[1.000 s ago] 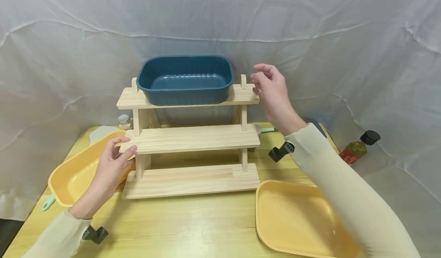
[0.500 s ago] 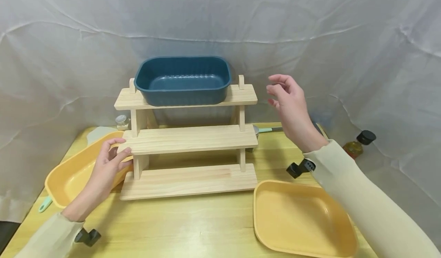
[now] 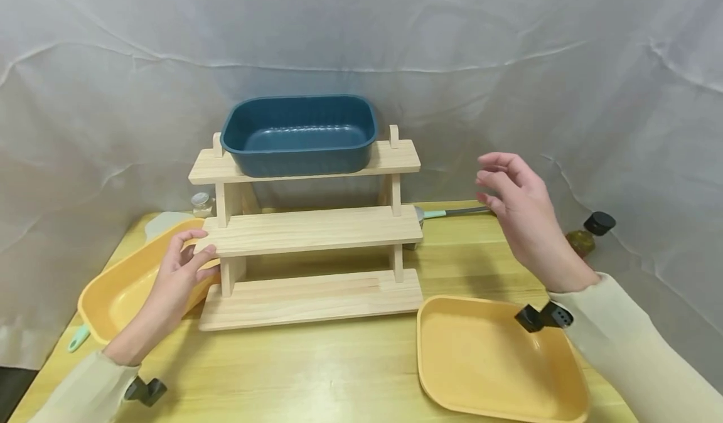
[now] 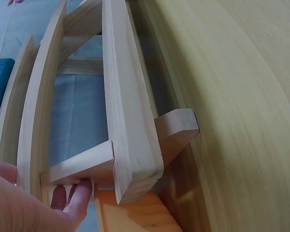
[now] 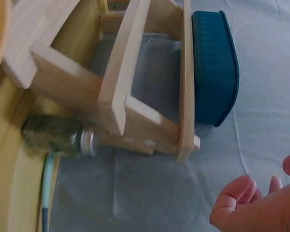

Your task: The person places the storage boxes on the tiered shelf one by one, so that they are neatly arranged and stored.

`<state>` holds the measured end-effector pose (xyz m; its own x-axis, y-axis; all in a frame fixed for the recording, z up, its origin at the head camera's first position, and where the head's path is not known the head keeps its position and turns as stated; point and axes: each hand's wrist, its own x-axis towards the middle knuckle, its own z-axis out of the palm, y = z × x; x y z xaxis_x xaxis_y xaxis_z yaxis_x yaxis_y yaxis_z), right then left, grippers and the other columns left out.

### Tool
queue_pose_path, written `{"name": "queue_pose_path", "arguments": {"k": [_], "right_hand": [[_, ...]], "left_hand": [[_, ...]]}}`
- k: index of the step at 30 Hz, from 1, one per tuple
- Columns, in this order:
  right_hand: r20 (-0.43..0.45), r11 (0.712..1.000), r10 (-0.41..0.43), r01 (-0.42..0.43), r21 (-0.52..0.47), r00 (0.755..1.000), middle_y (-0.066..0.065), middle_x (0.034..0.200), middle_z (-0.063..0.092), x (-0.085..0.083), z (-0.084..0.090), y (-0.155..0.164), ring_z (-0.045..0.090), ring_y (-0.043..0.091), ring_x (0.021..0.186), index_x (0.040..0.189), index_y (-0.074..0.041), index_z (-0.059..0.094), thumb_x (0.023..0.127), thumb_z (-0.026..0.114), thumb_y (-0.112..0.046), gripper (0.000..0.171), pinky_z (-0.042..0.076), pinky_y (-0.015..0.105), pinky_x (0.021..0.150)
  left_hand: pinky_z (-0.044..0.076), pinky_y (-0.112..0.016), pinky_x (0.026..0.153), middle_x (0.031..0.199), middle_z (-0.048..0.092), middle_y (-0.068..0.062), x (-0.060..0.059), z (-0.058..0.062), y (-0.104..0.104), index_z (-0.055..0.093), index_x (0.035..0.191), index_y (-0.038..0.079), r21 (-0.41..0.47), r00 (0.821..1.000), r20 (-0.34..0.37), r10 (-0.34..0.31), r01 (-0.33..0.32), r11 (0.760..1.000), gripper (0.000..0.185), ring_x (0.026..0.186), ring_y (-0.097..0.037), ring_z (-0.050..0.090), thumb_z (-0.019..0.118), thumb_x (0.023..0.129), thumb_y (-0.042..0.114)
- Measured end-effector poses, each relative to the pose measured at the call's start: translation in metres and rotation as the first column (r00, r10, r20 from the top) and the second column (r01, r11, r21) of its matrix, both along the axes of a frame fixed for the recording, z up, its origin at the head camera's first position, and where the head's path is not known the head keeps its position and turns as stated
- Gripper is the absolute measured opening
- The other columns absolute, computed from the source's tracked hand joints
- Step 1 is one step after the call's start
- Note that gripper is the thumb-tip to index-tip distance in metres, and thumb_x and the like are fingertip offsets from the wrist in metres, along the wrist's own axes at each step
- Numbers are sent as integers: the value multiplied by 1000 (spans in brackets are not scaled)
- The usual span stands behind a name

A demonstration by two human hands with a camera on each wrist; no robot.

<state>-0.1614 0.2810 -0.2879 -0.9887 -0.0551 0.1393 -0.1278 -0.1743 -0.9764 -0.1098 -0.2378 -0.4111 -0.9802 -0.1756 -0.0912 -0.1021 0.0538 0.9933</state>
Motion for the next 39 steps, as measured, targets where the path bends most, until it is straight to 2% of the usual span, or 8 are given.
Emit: {"name": "queue_pose_path", "arguments": {"k": [9,14,22,25,29,34,36,39], "right_hand": [[-22,979,90,-92,-183,996,7,118,66,27,-26,55,68,20,103,129,-1,66,113,47,7,26,59,30,88],[-46,970,136,-143,-198,990,11,118,65,44,-45,87,68,22,100,132,4,62,113,38,13,32,59,29,83],[22,986,163,-162,-27,986,5,127,67,76,-82,133,68,16,106,139,-1,61,114,34,13,40,58,26,88],[53,988,148,-150,28,988,1,131,66,87,-96,146,65,13,107,142,-6,62,114,35,12,42,57,25,86],[68,980,109,-119,162,992,-3,128,63,99,-115,165,59,9,106,144,-10,61,114,37,11,44,52,22,83],[93,936,88,-114,332,992,-6,127,58,110,-144,190,54,4,111,145,-18,60,112,41,12,49,49,17,83],[141,902,69,-122,413,988,-9,128,56,113,-155,198,52,3,112,145,-23,59,113,44,9,48,49,16,83],[214,831,48,-158,534,976,-14,130,53,116,-168,206,51,0,111,146,-28,56,115,48,2,44,50,17,82]], "left_hand": [[57,-28,95,110,56,1,1,-1,-1,41,142,19,-3,1000,12,2,-2,1000,33,114,-12,58,58,115,17],[57,-28,94,109,58,1,1,-2,-1,41,142,20,-14,1000,17,7,-7,1000,33,114,-11,60,59,115,17],[58,-28,94,110,60,3,1,-2,0,41,143,18,-8,1000,10,16,-16,1000,33,114,-12,61,59,115,17],[58,-27,93,108,61,3,1,-2,0,41,143,16,-2,1000,0,22,-22,1000,34,113,-12,61,59,115,17],[58,-27,92,108,61,2,1,-2,0,41,144,15,3,1000,-3,21,-21,1000,34,112,-11,61,59,115,16],[58,-29,94,108,61,1,1,-3,0,41,144,16,7,1000,-3,16,-16,1000,34,112,-10,62,59,115,16],[58,-28,93,109,61,1,1,-3,-1,41,144,16,8,1000,-1,14,-14,1000,34,112,-11,61,59,115,17],[58,-27,92,109,61,2,1,-3,-1,42,142,18,9,1000,-2,16,-16,1000,33,112,-11,62,60,114,17]]}}
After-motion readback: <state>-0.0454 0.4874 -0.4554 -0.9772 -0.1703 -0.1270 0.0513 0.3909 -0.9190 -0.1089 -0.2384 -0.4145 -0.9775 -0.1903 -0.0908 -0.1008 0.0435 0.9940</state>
